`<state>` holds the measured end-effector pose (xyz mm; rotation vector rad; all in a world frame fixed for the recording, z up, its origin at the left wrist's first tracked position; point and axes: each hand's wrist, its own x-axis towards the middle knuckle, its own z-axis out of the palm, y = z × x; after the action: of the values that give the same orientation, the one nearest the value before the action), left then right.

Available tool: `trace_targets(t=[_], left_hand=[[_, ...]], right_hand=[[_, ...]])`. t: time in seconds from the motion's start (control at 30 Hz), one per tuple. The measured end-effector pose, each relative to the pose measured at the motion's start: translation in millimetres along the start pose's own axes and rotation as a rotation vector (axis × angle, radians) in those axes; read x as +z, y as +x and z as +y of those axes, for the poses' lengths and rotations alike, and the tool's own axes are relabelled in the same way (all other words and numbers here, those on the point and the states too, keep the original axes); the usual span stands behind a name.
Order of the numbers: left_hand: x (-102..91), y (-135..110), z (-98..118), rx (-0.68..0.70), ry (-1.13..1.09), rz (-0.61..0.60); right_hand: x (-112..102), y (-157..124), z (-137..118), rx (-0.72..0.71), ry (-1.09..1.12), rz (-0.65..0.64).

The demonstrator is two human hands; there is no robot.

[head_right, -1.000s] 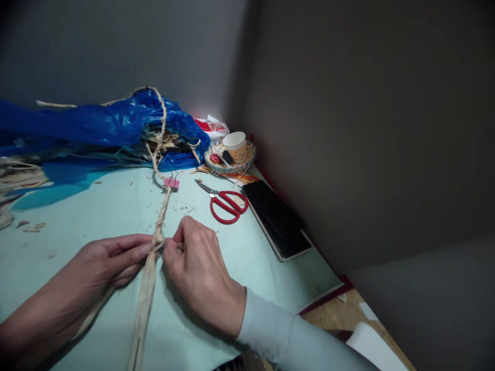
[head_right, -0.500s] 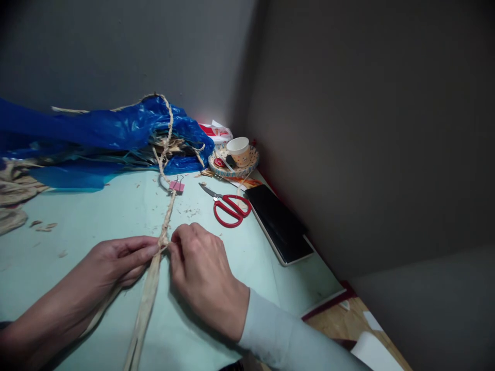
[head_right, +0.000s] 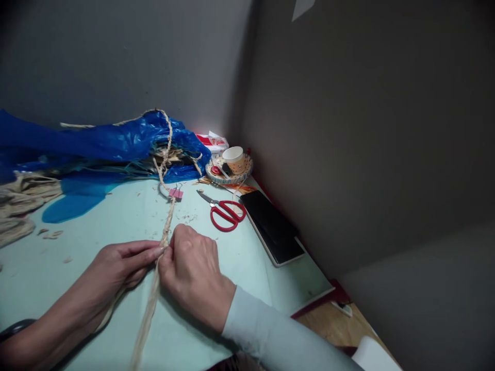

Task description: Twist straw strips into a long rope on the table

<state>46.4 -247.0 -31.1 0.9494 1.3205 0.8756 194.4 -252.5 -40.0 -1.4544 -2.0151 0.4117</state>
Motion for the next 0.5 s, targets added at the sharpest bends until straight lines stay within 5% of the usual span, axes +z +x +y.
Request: trace_targets(t=[0.5], left_hand=[[4.5,-1.3,0.5,0.07,0.053,-0.007]], right_hand=[[-20.2,-5.2,-24.6,-0.12,-0.278,-0.19]])
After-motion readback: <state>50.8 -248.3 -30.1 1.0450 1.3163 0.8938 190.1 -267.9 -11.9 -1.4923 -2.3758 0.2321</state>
